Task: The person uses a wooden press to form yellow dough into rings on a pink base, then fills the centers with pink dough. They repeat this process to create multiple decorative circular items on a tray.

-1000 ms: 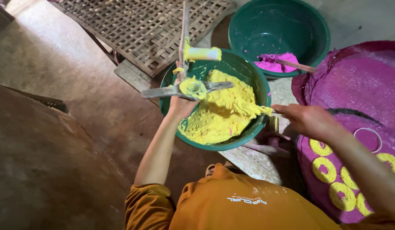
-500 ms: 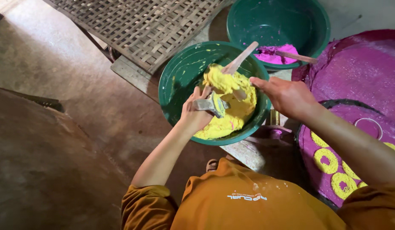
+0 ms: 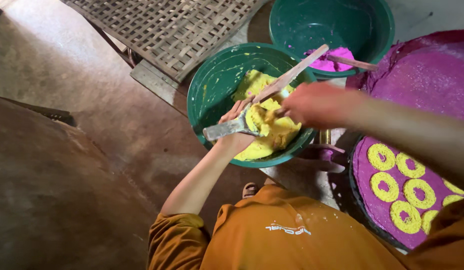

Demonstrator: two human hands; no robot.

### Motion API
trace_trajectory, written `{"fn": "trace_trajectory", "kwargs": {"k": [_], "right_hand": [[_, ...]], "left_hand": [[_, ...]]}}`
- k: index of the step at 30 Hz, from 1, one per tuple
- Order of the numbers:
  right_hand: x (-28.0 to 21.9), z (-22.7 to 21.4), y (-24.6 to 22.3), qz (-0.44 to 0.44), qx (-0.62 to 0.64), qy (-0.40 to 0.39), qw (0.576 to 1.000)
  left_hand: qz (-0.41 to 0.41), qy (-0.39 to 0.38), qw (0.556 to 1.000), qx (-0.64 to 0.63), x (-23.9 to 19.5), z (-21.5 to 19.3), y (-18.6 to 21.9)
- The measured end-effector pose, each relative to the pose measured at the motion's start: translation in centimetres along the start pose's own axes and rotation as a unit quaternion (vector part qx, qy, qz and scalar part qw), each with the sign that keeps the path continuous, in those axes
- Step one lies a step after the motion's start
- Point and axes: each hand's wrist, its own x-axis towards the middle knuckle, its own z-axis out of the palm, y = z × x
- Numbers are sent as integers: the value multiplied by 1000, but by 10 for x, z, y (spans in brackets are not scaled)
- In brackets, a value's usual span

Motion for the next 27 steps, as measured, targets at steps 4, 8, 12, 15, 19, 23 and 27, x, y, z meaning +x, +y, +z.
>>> {"fn": "trace_trajectory", "kwargs": {"k": [4,8,12,15,19,23,27], "right_hand": [[-1,43,-49,-71,-321,63,942],[-18,47,-16,-177,-389,142,893],[-42,42,17,55,-111,135,983],[-20,71,9,65,207,217,952],[23,131,-19,-33,342,325,881],[19,152,-21,-18,335,314,888],[7,136,3,157,416,98,890]], "left_hand": [[37,-13,989,-140,-16,7,-11],[-52,-29,962,-267,-32,-1,-37],[-158,85,929,-323,-15,-17,-55],[-47,175,977,-116,-3,-14,-46],[-42,296,952,-71,10,5,-34],[-68,162,974,142,28,1,-55],[-87,134,985,73,28,-3,-56]]}}
